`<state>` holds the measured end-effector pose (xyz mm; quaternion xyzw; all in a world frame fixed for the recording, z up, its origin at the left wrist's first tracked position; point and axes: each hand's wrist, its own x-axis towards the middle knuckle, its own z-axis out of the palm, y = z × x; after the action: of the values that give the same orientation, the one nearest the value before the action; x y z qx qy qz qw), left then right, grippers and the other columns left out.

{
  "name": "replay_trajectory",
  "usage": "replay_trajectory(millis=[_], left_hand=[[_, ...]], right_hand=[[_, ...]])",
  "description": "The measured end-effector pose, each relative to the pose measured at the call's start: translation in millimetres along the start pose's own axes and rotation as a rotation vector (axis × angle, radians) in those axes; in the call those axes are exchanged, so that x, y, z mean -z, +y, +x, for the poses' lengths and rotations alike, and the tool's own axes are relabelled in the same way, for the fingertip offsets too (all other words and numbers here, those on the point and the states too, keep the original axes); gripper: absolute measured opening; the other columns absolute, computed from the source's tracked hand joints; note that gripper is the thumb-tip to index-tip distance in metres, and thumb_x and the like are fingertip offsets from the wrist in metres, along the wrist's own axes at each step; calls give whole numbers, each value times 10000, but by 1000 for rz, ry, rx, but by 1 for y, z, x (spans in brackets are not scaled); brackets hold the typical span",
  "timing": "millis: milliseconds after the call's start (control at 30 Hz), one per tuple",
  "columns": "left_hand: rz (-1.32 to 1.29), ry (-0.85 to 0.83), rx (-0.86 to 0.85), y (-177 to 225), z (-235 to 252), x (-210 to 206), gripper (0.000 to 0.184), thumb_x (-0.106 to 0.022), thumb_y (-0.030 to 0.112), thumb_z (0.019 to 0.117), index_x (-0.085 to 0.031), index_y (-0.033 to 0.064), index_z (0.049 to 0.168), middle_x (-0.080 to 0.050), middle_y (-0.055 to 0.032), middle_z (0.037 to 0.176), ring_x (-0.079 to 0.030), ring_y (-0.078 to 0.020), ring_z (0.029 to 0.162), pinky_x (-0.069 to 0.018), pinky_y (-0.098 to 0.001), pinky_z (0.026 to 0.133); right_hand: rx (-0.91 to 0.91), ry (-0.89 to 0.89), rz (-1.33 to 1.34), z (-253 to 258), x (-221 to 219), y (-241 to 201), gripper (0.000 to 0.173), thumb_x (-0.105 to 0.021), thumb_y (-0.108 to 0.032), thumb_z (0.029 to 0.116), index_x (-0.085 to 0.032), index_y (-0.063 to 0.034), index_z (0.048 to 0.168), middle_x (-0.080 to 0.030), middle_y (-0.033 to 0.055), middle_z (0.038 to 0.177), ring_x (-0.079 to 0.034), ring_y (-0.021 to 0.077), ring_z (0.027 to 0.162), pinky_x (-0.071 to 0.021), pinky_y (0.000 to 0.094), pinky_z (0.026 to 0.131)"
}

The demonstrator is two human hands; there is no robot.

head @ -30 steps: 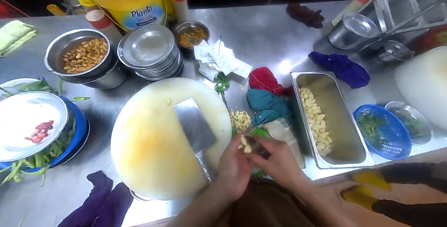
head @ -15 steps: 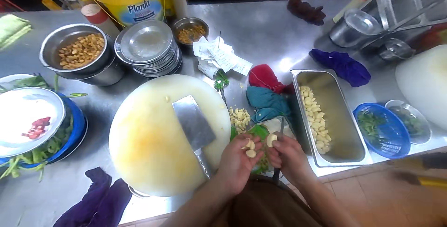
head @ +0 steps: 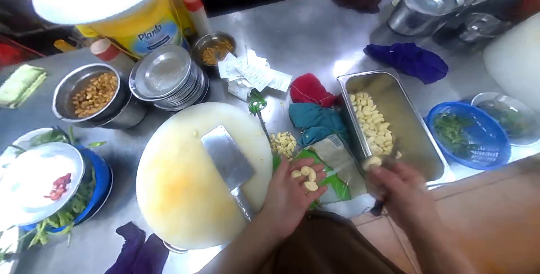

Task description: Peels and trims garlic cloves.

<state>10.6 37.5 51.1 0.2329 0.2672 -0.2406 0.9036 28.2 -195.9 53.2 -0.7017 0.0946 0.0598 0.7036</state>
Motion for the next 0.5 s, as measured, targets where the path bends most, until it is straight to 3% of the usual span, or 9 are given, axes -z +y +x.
replay_trajectory(millis=[133,200,267,400,500], left_hand=[[36,-55,19,-3,12,-15,456,-235,251,1107,-590,21,1278,-664,-194,1235,-653,-328,1165,-527,-495,1002],[131,-92,25,-5,21,-29,377,-292,89,1043,-564,19,1294,-656,-184,1243,-654,-306,1153,-531,-474,999],[267,-96,39,-9,33,-56,367,-337,-16,988,-543,-8,1292,-654,-189,1243,-664,-295,1141,-551,-453,978],[530,-97,56,-22,63,-114,307,-379,-35,1008,-575,-36,1245,-650,-180,1226,-662,-278,1122,-562,-435,965],[792,-165,43,-37,96,-141,339,-435,51,1039,-560,1,1349,-595,-166,1330,-624,-263,1192,-531,-445,1029]], right_hand=[[24,284,-326,15,48,-19,193,-661,-340,931,-650,-148,919,-547,-48,594,-488,66,445,-443,247,418],[-19,326,-498,24,70,-18,327,-661,-408,973,-649,-86,917,-552,9,615,-498,124,470,-441,332,439],[-15,371,-572,30,90,-13,347,-658,-393,983,-654,-58,891,-557,28,612,-511,142,486,-449,366,461],[17,466,-444,28,120,5,343,-626,-451,939,-635,-138,800,-507,-35,553,-449,84,420,-397,290,395],[-33,472,-283,22,132,13,329,-583,-430,966,-606,-155,787,-493,-43,537,-447,79,410,-402,261,394]])
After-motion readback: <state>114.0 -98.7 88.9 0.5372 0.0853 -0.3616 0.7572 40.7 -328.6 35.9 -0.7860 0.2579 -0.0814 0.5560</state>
